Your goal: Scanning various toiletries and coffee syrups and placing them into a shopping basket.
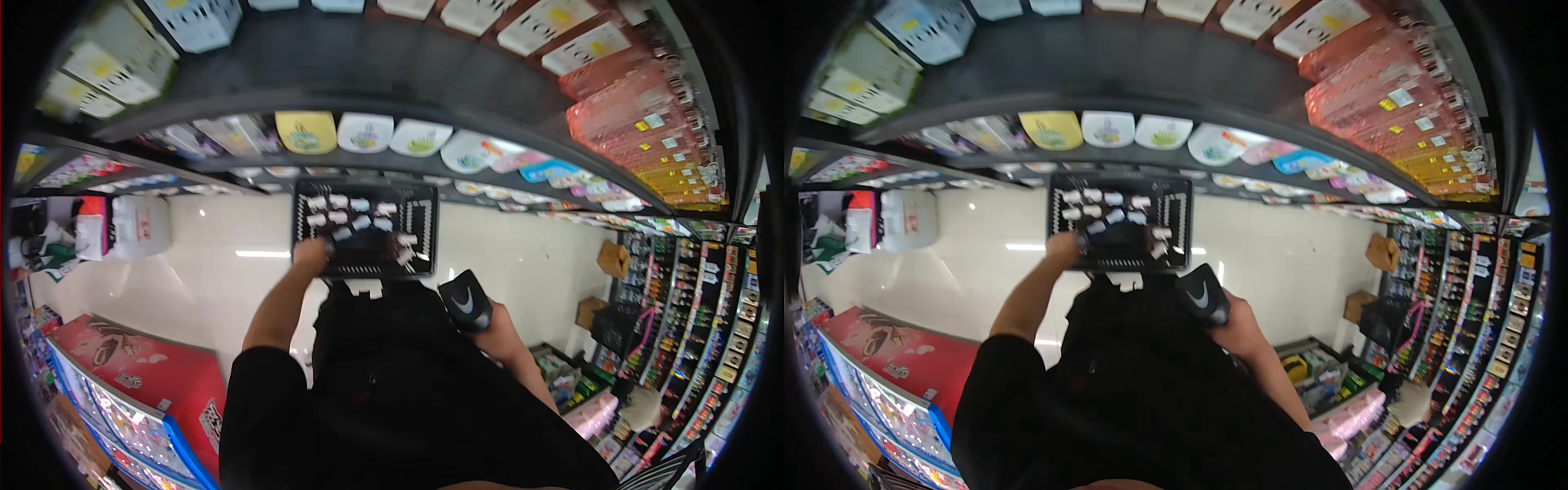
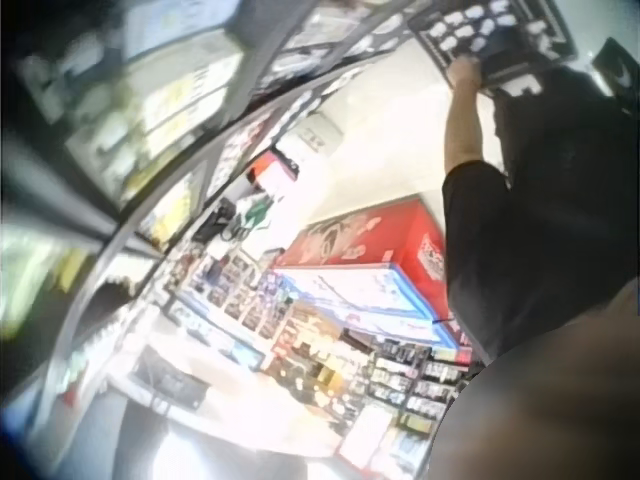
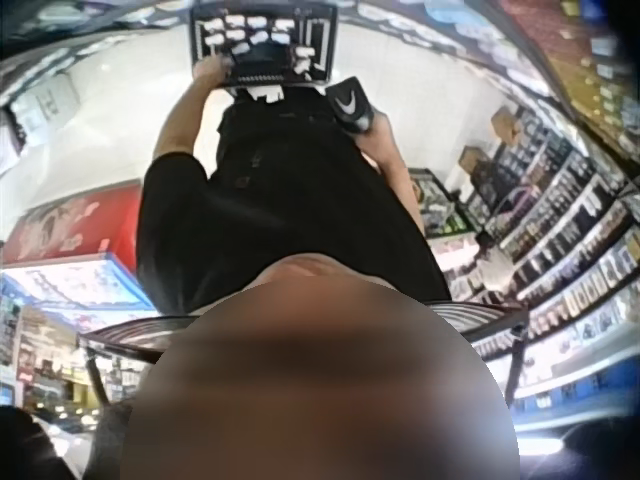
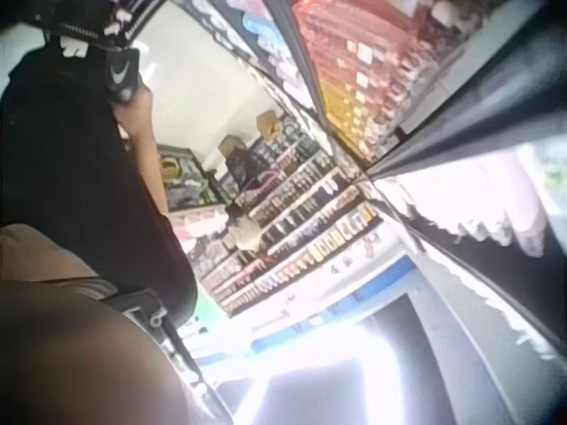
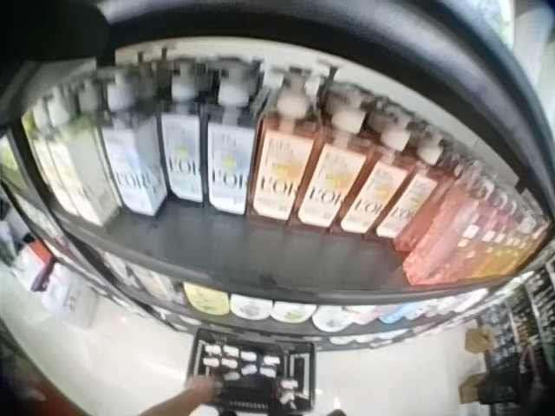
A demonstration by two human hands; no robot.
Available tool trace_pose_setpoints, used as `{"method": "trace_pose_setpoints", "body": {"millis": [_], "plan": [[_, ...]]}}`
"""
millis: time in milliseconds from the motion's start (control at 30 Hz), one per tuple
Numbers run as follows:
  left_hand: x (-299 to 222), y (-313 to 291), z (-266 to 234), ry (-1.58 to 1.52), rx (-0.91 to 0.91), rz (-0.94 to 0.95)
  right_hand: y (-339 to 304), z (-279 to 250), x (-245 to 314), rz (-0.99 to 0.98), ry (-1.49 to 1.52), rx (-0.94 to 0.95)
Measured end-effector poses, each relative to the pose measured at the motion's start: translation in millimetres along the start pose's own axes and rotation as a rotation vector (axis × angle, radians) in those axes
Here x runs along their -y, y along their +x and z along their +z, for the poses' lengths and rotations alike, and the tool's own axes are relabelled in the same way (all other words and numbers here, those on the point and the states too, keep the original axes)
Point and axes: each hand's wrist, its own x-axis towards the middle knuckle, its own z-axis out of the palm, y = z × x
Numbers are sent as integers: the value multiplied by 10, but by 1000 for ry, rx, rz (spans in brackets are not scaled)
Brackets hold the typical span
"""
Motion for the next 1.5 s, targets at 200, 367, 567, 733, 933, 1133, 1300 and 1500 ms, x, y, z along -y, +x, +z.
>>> {"method": "trace_pose_setpoints", "body": {"millis": [200, 367, 567, 733, 933, 1133, 1300, 1500], "plan": [[-203, -1263, -1108, -263, -303, 450, 427, 325, 242, -81, 20, 74], [-647, -2305, -2370, -784, -404, 698, 643, 733, 756, -469, 235, 60], [-761, -2295, -2758, -1252, -512, 662, 679, 900, 1216, -488, 363, -124], [-1013, -2095, -2396, -1639, -537, 605, 658, 1125, 1338, -460, 571, -213], [-1026, -2401, -1943, -1266, -390, 777, 564, 1281, 1465, -343, 912, -431], [-886, -2314, -1799, -1769, -130, 812, 271, 1294, 1530, -497, 389, -394], [-656, -2422, -2199, -2199, 380, 1042, 6, 1170, 1721, -618, 107, -170], [-731, -2434, -2220, -2152, 676, 978, 85, 832, 1665, -949, -135, -12]]}}
